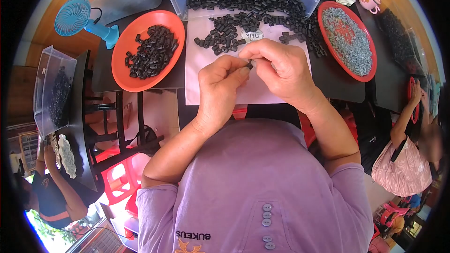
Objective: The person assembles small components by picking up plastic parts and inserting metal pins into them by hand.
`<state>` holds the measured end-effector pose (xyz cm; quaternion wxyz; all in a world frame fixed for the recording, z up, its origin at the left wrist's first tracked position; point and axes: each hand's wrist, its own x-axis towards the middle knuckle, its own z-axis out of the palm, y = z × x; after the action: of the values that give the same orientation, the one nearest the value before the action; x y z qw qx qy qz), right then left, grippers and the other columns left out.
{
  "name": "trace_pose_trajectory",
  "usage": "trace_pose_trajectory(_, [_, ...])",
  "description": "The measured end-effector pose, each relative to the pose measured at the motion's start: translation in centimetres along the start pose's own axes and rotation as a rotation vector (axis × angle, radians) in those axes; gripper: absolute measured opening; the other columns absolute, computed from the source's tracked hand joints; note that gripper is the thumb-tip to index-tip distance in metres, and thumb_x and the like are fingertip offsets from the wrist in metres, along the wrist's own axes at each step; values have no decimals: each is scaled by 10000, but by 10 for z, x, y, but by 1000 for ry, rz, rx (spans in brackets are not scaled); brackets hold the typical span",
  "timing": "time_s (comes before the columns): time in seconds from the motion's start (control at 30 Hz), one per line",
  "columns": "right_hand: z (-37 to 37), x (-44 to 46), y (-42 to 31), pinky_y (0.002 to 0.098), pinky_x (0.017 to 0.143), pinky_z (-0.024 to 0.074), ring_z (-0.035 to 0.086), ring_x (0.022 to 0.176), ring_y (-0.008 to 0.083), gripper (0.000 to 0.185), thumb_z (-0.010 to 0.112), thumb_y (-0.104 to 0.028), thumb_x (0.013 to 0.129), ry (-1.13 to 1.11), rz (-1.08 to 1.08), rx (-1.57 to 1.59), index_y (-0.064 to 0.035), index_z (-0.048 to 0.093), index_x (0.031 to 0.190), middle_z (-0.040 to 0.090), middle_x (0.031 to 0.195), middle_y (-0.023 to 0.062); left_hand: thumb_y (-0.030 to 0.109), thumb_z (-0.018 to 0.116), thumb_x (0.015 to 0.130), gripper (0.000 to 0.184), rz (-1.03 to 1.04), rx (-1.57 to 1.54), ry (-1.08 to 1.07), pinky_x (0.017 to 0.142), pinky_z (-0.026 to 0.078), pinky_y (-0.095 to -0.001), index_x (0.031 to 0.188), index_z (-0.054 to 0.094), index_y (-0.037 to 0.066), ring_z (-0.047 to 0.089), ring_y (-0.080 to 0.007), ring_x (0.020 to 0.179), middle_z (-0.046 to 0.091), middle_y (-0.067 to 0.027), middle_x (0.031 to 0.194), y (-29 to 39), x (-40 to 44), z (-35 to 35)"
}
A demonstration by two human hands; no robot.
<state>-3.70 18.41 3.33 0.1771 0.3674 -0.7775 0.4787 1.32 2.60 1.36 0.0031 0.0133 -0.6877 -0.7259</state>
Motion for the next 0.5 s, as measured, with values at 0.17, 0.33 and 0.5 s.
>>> trace_pose_trajectory(0.17, [-3,-1,1,314,581,507,676,646,231,267,566,113,768,-10,111,123,-56,649,957,680,761,102,50,646,939,93,-53,-29,-8,498,371,-199,979,692,-20,552,-58,612,660,-35,754,1,0,0])
trace_pose_trajectory(0.33, [-4,-1,3,301,604,512,673,670,196,284,556,131,755,-47,125,113,-38,646,965,681,787,94,48,646,937,90,-94,-88,4,494,365,-195,970,690,-23,555,-59,613,658,-36,751,4,0,3])
trace_pose_trajectory(0.5, [-14,2,-4,281,594,501,644,669,146,258,563,153,749,-156,30,-47,-12,635,934,679,816,77,7,632,901,72,-71,-33,25,610,469,-252,903,666,-57,577,-97,677,644,-51,750,8,-3,8])
